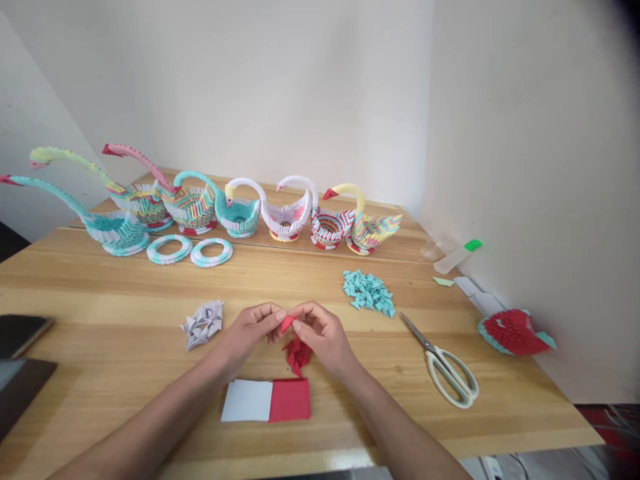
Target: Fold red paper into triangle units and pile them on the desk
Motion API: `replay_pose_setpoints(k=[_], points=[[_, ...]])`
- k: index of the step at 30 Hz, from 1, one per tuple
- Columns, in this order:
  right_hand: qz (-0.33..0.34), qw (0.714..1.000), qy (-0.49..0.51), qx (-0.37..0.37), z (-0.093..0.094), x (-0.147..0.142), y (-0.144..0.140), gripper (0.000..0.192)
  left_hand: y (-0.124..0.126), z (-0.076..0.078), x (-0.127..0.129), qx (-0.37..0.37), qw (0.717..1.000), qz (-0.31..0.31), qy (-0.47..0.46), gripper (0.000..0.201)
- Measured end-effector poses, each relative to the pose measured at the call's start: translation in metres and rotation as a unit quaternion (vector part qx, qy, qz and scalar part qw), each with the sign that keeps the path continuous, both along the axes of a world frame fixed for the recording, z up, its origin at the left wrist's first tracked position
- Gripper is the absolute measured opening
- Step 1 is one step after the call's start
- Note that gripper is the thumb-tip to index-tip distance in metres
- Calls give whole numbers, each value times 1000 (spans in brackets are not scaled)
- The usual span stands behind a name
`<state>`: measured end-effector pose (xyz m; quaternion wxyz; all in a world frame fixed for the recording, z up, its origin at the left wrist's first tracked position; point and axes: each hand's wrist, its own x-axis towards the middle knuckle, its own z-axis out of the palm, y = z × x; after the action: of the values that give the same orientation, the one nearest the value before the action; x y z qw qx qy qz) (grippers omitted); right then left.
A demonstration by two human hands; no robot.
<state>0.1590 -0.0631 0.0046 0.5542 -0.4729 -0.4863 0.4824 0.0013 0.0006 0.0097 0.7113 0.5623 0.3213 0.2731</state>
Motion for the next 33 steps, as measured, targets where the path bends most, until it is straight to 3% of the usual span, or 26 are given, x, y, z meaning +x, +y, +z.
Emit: replay_pose_setpoints(k=[9,21,28,33], points=[[-8,1000,-12,8,2,-1,0,22,0,-5,-2,6,1000,-15,-9,35],[-33,999,-37,0,0,-1,2,16,-1,-9,1,92,995,43,20,32],[-61,997,-55,-2,-1,-1,2,18,-3,-2,4,23,999,39,-14,36],[-32,998,-45,-2,-1,0,2,19,-1,-2,0,-26,999,25,-28,35]])
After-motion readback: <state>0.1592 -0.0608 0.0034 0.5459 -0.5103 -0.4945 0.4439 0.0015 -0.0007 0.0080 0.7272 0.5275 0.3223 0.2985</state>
